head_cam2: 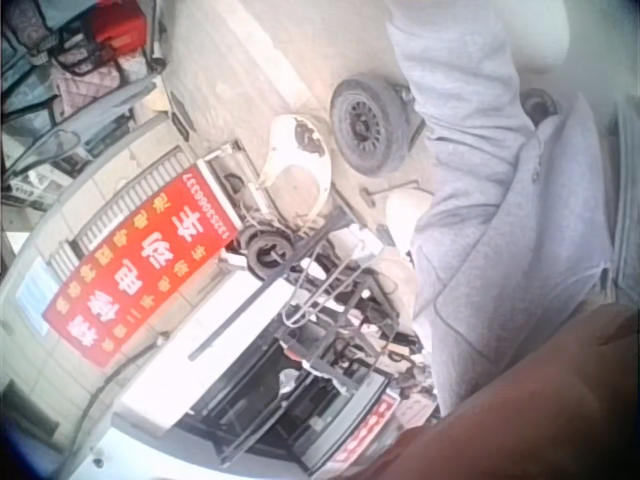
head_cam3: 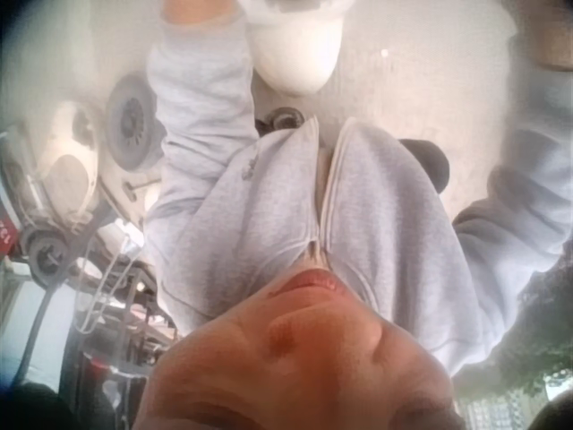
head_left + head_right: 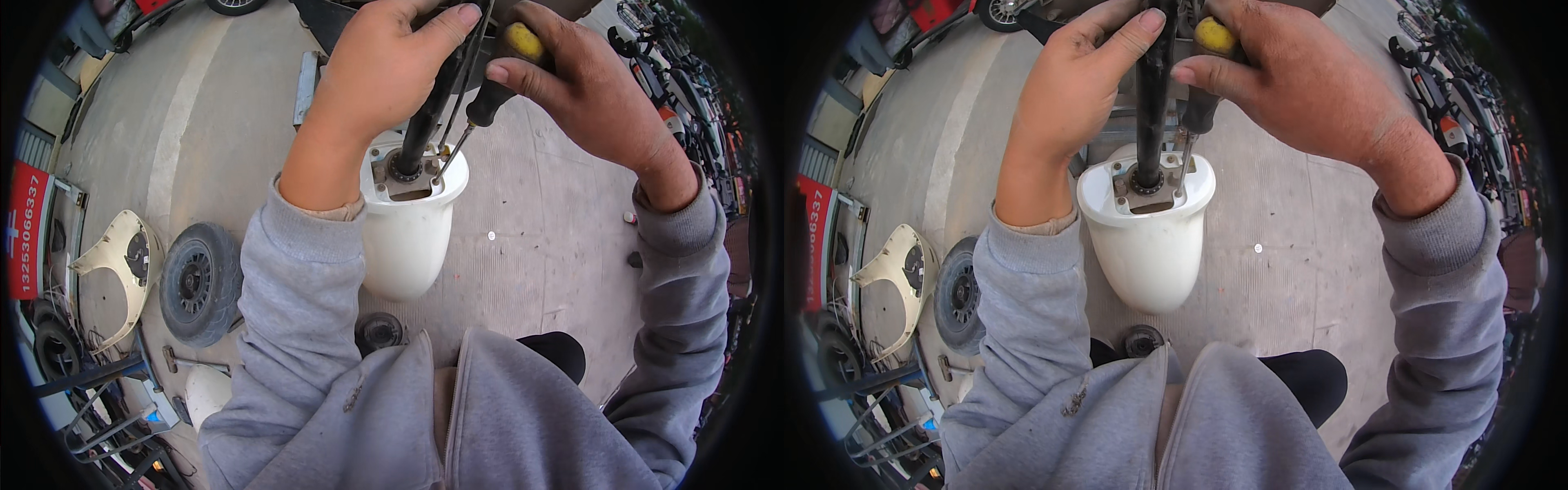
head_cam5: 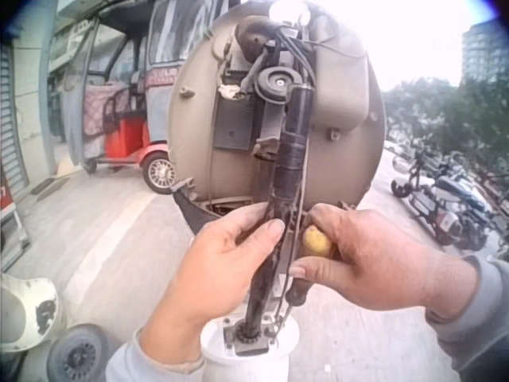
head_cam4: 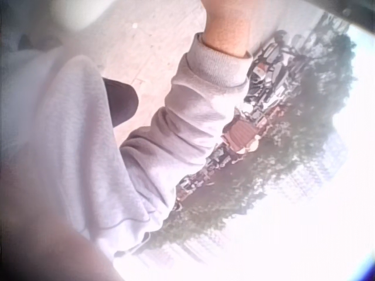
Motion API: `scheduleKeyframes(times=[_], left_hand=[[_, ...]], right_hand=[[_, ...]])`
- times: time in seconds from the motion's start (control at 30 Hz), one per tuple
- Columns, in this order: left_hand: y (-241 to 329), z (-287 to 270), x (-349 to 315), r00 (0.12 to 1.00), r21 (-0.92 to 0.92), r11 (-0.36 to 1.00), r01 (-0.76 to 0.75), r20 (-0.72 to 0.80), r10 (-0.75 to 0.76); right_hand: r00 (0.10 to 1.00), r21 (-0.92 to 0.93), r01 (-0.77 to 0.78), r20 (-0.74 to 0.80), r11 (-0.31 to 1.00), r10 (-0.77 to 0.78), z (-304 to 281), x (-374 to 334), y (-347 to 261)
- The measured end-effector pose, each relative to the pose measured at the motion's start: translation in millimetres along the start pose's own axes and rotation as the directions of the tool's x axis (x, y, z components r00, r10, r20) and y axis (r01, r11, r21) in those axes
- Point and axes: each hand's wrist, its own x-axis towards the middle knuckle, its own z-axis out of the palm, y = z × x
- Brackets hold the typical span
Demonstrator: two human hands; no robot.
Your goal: The person attaches a white plastic body panel to a vertical metal frame, aligns it, and secures it with bolts and washers using a screwdriver. The person repeatedly tightens the fasteners to hold the panel in place.
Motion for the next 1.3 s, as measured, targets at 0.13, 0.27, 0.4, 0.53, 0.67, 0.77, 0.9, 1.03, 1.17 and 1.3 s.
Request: scheduleKeyframes(times=[0.13,0.27,0.4,0.53,0.67,0.77,0.9,1.03,1.17,1.3], left_hand=[[-3.2,1.8,-0.3,0.998,0.084,0.996,-0.032,-0.054,0.037],[-4.9,-0.4,-2.6,0.963,0.370,0.910,-0.185,-0.117,0.243],[-5.8,-2.5,-3.5,0.975,0.338,0.929,-0.152,-0.105,0.198],[-3.1,0.5,-3.1,0.999,0.064,0.997,-0.036,-0.021,0.038],[2.9,3.8,-1.3,0.999,0.131,0.991,-0.025,-0.043,0.031],[4.8,5.1,-3.5,0.999,0.098,0.995,-0.011,-0.044,0.016],[5.7,4.1,-5.6,0.999,0.072,0.997,-0.034,-0.015,0.035],[5.2,2.9,-5.4,1.000,0.003,1.000,0.011,0.006,-0.011],[4.9,2.9,-4.4,1.000,0.031,0.999,0.010,0.006,-0.010],[5.4,3.1,-4.7,1.000,0.028,1.000,0.008,0.012,-0.008]], right_hand=[[0.993,-0.105,-0.104,-0.059,0.989,0.098,12.6,-9.1,14.3],[0.982,-0.112,0.036,-0.182,0.993,-0.057,15.2,-11.9,28.2],[0.986,-0.120,-0.094,-0.150,0.988,0.076,14.8,-10.9,28.9],[0.895,-0.074,0.041,-0.441,0.996,-0.069,3.7,-3.2,19.1],[0.936,0.023,-0.211,-0.283,0.977,0.209,-4.9,-4.7,11.5],[0.938,0.028,-0.187,-0.292,0.982,0.187,7.1,-2.4,15.7],[0.937,0.108,-0.080,-0.332,0.991,0.112,19.9,4.9,26.3],[0.941,0.092,-0.195,-0.262,0.977,0.212,18.4,4.7,26.6],[0.946,0.095,-0.145,-0.278,0.985,0.166,17.4,7.3,20.2],[0.948,0.076,-0.148,-0.275,0.986,0.164,17.1,9.6,19.5]])
